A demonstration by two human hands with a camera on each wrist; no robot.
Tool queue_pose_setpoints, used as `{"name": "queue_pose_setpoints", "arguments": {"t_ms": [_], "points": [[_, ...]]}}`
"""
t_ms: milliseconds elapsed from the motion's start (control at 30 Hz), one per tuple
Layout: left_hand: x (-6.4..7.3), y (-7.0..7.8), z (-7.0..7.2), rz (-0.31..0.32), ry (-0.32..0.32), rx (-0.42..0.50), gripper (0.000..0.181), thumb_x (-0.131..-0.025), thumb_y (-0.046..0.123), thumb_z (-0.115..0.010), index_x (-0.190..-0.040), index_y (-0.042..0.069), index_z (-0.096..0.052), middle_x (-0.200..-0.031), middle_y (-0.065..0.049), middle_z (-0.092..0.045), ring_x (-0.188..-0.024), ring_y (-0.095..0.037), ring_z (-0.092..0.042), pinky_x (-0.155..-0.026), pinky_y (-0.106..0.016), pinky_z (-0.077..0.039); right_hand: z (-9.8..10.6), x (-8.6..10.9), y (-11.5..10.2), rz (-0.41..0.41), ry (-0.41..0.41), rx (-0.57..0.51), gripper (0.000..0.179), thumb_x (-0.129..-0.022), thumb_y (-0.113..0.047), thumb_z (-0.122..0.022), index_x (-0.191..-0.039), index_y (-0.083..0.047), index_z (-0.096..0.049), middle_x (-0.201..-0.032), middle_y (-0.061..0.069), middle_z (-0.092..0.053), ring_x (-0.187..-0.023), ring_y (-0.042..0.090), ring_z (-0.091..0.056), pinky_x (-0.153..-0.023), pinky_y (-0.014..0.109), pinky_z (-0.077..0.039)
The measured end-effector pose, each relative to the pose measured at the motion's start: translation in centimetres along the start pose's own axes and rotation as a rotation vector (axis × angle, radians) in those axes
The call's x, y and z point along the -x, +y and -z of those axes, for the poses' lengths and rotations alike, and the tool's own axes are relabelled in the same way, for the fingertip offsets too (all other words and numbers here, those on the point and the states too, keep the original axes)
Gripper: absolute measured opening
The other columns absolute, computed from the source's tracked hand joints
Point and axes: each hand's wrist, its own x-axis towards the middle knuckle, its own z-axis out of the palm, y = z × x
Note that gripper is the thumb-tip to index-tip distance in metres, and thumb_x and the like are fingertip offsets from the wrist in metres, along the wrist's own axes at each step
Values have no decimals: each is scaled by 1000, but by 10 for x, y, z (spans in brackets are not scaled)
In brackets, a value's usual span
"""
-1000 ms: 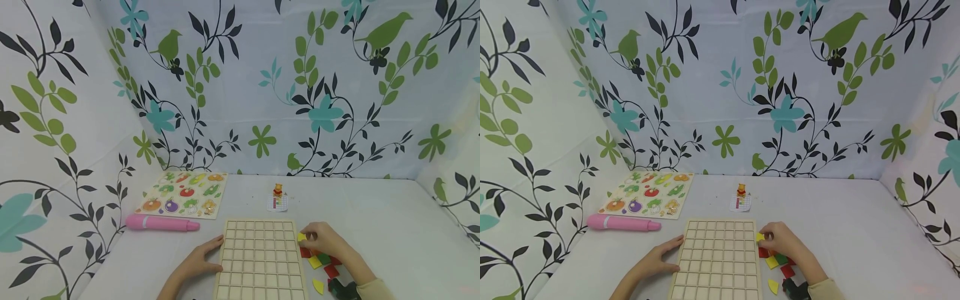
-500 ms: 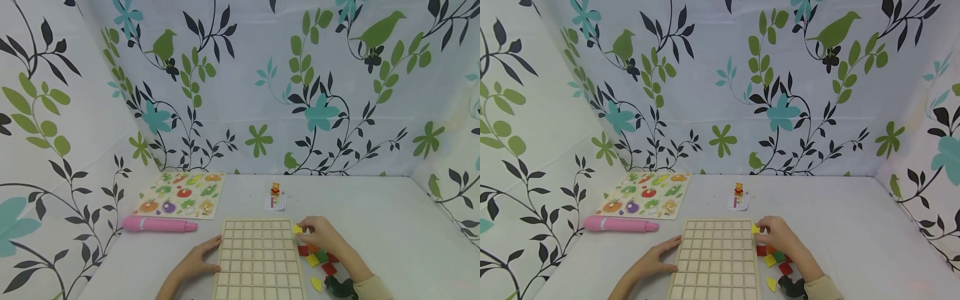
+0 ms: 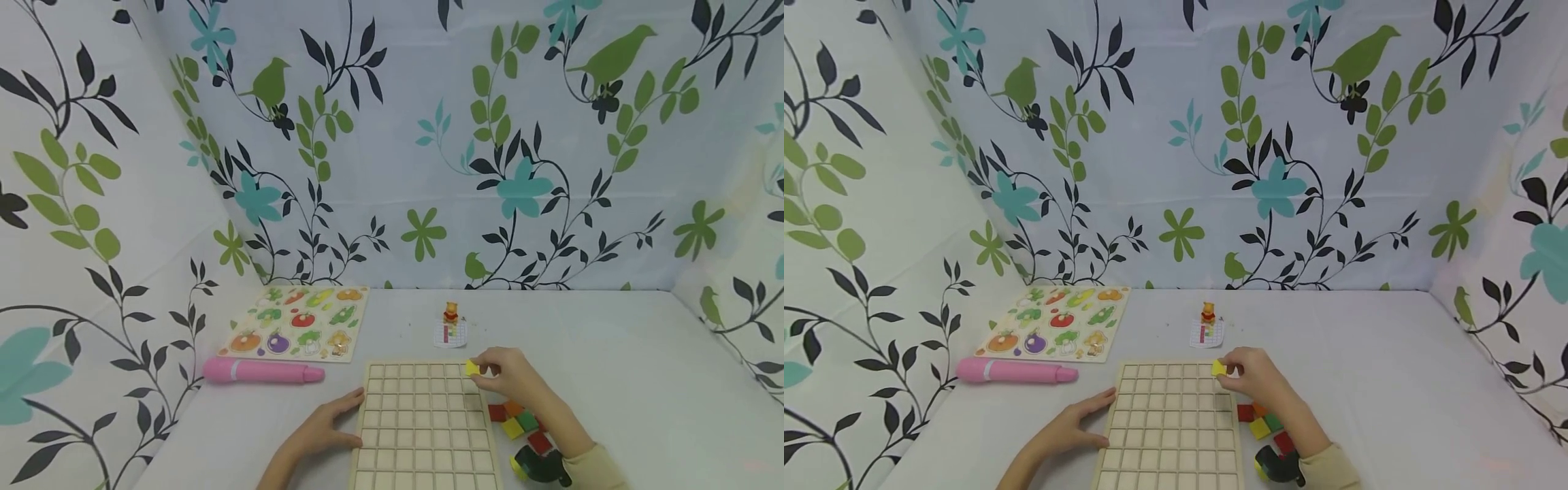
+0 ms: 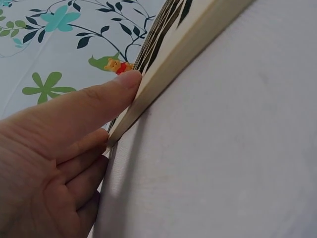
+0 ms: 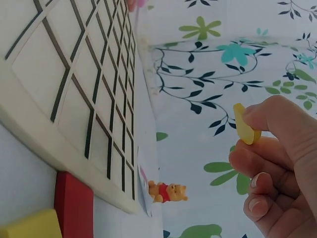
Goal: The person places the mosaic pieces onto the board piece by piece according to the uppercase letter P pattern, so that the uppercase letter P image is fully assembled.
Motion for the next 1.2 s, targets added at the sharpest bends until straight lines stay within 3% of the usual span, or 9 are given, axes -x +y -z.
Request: {"name": "queue_pose_setpoints", "arguments": {"t_ms": [467,700,967,1200], "points": [[0,4,6,29,-3,-25,80,-67,35,-74,-132,3,-41,-140,-8,-32,-128,-30,-25,-102,-46,-18,-24,-25,-5,63,-38,-54,15,-74,-11,-71,-87,-4,-69,-68,-11,-51,-56,3,-38,-46,17,-36],[1,1,1,32,-8,15,78,-68,34,-74,-133,5,-42,-140,-6,-32,-128,-29,-25,-103,-45,-18,-38,-26,1,-12,-122,-123,16,-77,-13,-69,-89,-3,-68,-70,-11,-53,-58,5,-41,-47,18,-39],[2,0,3,22,9,-6,78,-68,35,-74,-131,2,-43,-140,-8,-33,-127,-30,-26,-103,-44,-19,-44,-39,5,12,-179,-70,16,-76,-13,-70,-88,-2,-70,-71,-9,-59,-58,5,-44,-48,19,-41],[1,-1,-1,19,9,29,79,-67,34,-75,-131,1,-43,-139,-9,-33,-127,-31,-26,-103,-43,-18,-52,-38,12,-3,-260,-30,17,-75,-11,-70,-86,2,-70,-67,-7,-58,-61,7,-48,-51,19,-43]]}}
